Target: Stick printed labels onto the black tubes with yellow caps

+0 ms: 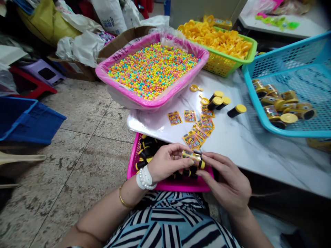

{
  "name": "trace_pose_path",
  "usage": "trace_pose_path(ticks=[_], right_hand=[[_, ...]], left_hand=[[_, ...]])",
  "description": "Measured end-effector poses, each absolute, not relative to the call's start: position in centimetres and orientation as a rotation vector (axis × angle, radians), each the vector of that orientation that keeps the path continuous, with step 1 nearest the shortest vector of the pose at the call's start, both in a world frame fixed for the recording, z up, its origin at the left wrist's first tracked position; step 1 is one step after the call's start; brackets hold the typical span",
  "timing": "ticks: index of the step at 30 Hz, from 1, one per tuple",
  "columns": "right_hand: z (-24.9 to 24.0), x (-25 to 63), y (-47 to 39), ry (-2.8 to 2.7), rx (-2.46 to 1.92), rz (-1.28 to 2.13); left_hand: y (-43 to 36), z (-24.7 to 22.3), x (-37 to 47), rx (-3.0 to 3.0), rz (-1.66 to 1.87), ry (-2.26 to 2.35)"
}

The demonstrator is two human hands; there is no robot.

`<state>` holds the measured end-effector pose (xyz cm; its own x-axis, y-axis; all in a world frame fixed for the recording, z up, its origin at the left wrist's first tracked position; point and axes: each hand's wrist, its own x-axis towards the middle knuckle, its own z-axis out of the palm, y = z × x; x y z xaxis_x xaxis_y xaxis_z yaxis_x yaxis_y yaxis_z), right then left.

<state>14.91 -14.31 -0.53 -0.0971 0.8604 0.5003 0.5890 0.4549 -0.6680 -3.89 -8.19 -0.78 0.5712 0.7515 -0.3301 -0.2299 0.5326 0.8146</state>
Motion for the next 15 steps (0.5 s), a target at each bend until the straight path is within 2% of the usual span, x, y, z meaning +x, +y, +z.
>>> trace_pose_path(ticks=[5,11,15], right_hand=[[-0.4,15.1,-14.3,-1.782,-1.224,0.386],[-0.7,15.9,-14.0,-1.822,-1.149,0.396],[-1.2,14.9,-14.0,-1.672,-1.211,0.466]], left_hand=[[-8.4,-0.8,-2.9,0.885,0.773,0.659],[-8.3,-0.8,-3.3,0.875,0.599,0.670],[-8.8,-0.6,-3.4,1.216,0.829,0.776]])
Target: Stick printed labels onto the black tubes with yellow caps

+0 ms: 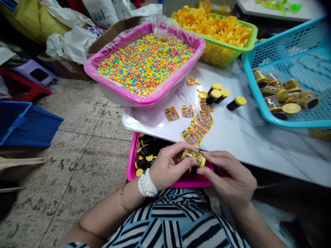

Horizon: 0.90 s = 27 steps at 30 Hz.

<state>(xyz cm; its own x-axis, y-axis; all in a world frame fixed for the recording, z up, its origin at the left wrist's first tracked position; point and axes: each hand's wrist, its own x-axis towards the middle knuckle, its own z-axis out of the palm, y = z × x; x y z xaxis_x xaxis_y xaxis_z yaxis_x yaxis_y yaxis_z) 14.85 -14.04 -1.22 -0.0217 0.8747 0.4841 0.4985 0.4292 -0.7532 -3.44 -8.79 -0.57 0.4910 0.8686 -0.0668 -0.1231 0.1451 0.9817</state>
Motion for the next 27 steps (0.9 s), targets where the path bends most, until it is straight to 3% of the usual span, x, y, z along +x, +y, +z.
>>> trace_pose_path(ticks=[4,10,13,18,27], right_hand=[[-1.7,13.8,-13.9,-1.280,-1.343,0.856],[-1.2,14.6,-13.5,-1.197,-1.247,1.414],[-1.0,14.9,-13.5,-1.383,-1.229,1.277],[-1.5,14.5,-14.2,-1.425,-1.208,0.938],[-1.8,14.0,-14.8,-1.618,-1.203,0.603]], left_hand=[[-8.8,-1.4,-3.3,1.531,0.977,0.752],[-8.8,-2.6,-3.2,0.938,0.696,0.743],[-9.1,-2.2,-3.2,0.867,0.657,0.808],[-9.6,-2.2,-3.4,0.567,0.583,0.543],[-10.3,-3.1,-2.1,0.432,0.502,0.629]])
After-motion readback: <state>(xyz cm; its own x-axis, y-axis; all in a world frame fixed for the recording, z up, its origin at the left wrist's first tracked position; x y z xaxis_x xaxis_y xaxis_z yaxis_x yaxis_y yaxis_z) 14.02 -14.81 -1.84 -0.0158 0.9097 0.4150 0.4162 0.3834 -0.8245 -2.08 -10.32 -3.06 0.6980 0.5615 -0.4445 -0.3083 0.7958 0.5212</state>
